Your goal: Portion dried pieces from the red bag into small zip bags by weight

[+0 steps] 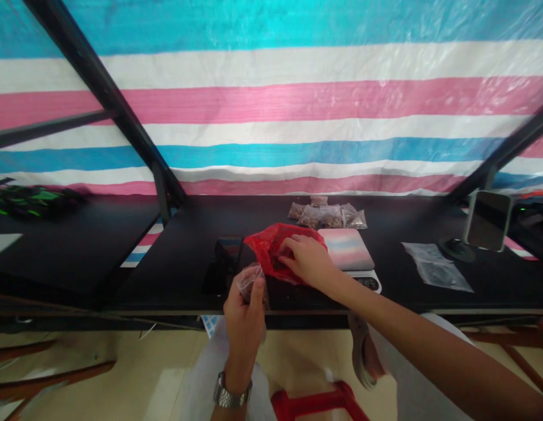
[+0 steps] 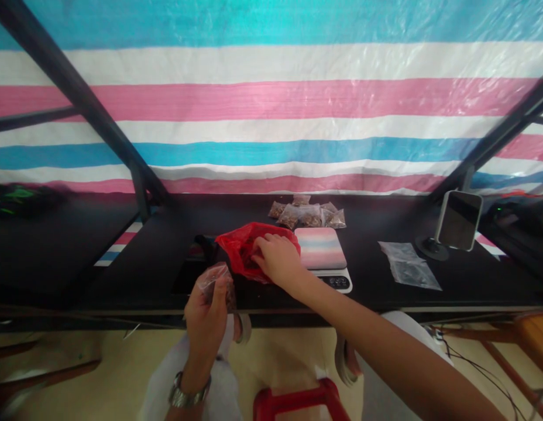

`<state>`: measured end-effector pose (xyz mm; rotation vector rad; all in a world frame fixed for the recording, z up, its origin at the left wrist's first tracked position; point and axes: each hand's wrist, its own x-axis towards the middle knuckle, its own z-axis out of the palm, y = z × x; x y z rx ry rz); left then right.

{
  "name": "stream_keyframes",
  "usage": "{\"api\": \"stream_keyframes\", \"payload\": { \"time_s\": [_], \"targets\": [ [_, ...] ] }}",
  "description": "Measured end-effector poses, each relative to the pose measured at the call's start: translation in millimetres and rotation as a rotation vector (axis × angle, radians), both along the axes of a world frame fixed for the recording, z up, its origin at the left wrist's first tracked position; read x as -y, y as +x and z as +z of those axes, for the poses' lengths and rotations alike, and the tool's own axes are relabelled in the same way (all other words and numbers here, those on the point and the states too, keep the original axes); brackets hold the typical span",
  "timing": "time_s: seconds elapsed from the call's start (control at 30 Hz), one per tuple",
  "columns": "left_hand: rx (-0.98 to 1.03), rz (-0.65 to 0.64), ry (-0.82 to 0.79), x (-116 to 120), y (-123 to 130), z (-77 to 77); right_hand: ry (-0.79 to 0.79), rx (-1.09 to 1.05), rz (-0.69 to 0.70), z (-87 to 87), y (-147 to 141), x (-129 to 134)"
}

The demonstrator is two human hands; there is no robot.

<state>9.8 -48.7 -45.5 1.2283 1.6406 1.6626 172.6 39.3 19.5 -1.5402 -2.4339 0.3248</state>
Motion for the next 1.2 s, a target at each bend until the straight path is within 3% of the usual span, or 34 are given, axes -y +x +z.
{"api": "stream_keyframes", "payload": {
  "time_s": [0.2,0.43,0.6,0.77,0.93,1.07,1.2],
  "targets": [
    [0.035,-0.048,-0.080,-1,7,-3.3,0.016,-0.012,0.043,-2.0,2,1],
    [0.052,-0.032,-0.067,-5,9,-1.5,-0.004,-0.034,0.088,-0.5,-6,3],
    [0.275,-0.048,-0.106,-10,13,-4.4,-0.048,-0.146,0.099,-5.6,-7,-1],
    [0.452,0.019,-0.055,-21,20,-10.4,-0.170,-0.331,0.016,-6.8,-6,-3],
    [0.317,0.111,0.023,-23,22,-6.4,-0.225,-0.443,-0.113,0.0,2,-8],
    [0.114,0.079,0.096,-17,23,-1.8,-0.317,-0.614,-0.095,12.2,15,-11],
    [-0.090,-0.041,0.117,-11,27,-2.7,-0.278,-0.762,-0.056,27.7,28,-2]
  ]
}}
